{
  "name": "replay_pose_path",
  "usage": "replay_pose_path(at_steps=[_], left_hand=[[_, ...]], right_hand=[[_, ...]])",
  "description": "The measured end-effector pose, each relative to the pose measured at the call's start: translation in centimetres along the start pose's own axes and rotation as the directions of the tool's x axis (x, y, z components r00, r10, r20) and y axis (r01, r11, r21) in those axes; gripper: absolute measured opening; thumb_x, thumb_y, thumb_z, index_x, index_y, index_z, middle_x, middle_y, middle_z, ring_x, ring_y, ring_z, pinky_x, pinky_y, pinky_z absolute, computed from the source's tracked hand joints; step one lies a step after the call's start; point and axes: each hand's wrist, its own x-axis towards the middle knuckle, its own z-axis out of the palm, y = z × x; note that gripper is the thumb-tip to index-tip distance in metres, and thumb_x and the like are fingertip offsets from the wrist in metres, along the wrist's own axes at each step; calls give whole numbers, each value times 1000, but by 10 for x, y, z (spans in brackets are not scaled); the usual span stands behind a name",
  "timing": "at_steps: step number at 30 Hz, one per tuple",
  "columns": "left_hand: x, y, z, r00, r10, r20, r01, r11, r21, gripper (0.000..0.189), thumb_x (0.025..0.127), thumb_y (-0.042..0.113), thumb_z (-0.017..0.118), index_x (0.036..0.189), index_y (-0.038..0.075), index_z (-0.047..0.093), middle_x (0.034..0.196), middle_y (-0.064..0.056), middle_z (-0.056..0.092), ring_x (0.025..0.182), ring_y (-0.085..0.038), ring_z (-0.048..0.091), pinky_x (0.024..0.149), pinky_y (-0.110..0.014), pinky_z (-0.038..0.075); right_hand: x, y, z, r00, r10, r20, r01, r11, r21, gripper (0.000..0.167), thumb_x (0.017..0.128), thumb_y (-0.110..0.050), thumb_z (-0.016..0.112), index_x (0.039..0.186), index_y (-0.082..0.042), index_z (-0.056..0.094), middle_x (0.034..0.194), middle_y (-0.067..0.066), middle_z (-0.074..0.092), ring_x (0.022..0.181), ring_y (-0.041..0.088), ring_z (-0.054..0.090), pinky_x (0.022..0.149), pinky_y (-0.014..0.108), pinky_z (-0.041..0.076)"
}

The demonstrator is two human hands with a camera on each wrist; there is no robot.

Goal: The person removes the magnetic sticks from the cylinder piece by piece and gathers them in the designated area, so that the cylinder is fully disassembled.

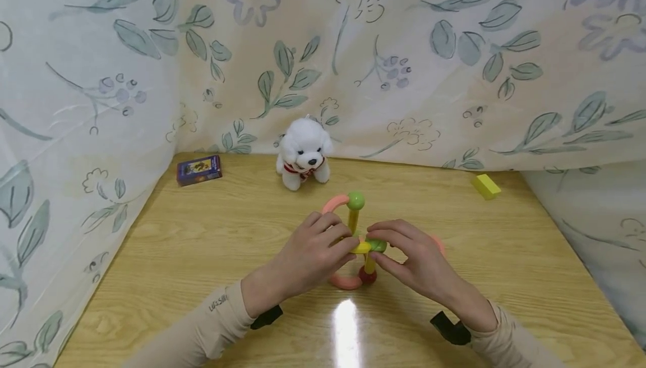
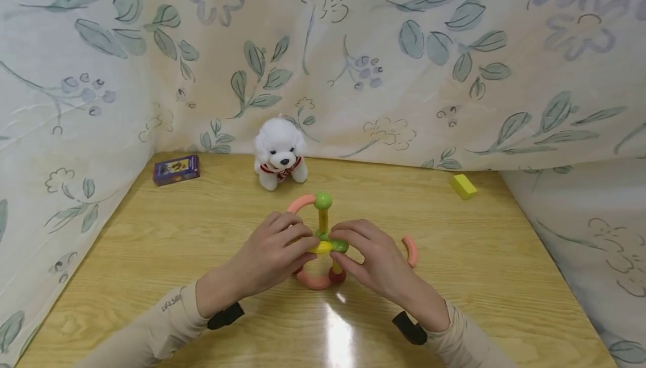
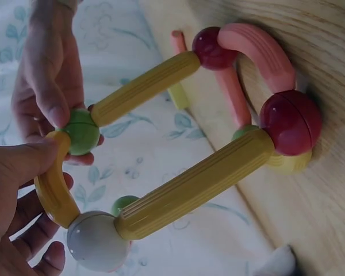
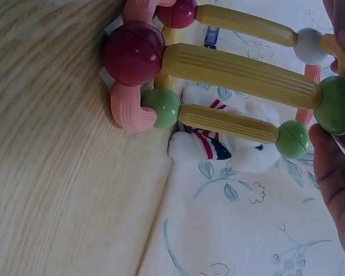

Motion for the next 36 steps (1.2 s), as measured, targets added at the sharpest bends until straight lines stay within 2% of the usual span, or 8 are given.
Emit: replay_pose_path(at_steps=[4, 9, 18, 23, 27, 31, 36], left_hand=[[1, 1, 0, 1000, 10, 12, -11, 1000, 12, 21, 82, 30, 79, 97, 19, 69, 94, 7, 68, 91, -13, 59, 73, -26, 43], [2, 0, 1, 1000, 10, -1, -10, 1000, 3, 17, 84, 27, 77, 96, 18, 69, 93, 6, 69, 90, -12, 59, 72, -25, 42], [1, -2, 2, 1000, 16, -27, -16, 1000, -8, 13, 83, 23, 76, 93, 17, 69, 90, 6, 68, 89, -12, 60, 70, -25, 43], [0, -4, 1, 999, 32, -37, -31, 999, 26, 9, 84, 21, 75, 91, 18, 69, 90, 5, 66, 87, -12, 60, 70, -25, 43], [-2, -5, 0, 996, 92, 12, -93, 990, 102, 6, 88, 20, 71, 94, 21, 71, 94, 6, 66, 91, -13, 60, 75, -27, 44], [-5, -5, -1, 983, 158, 94, -173, 968, 183, 9, 90, 19, 67, 96, 23, 72, 98, 10, 68, 96, -13, 57, 83, -30, 44], [-7, -5, -2, 968, 198, 155, -228, 950, 214, 8, 93, 16, 64, 93, 22, 68, 97, 13, 67, 98, -13, 53, 89, -33, 42]], right_hand=[[1, -1, 1, 1000, 0, -13, 0, 1000, -9, 27, 95, -34, 61, 108, -12, 70, 113, 4, 66, 96, 12, 64, 82, 13, 49], [2, -2, 3, 1000, -2, -22, 2, 1000, 0, 30, 97, -36, 54, 104, -11, 69, 110, 4, 65, 94, 13, 63, 80, 13, 49], [4, -1, 3, 1000, 3, -17, -3, 1000, 15, 17, 94, -24, 58, 100, -10, 66, 108, 4, 63, 95, 13, 60, 82, 13, 47], [2, 1, 2, 999, 5, -32, -5, 1000, 6, 19, 95, -27, 56, 99, -12, 66, 107, 3, 64, 93, 12, 61, 81, 12, 47], [2, 1, 2, 1000, 4, -27, -4, 1000, -5, 24, 97, -32, 53, 100, -12, 67, 109, 3, 64, 94, 12, 62, 81, 13, 48], [2, 1, 2, 1000, 8, -28, -8, 1000, 6, 27, 98, -34, 51, 101, -11, 67, 109, 4, 64, 93, 12, 62, 81, 12, 47], [2, 1, 3, 1000, 7, -26, -7, 1000, 10, 27, 98, -33, 52, 102, -11, 66, 109, 4, 63, 92, 12, 62, 81, 13, 47]])
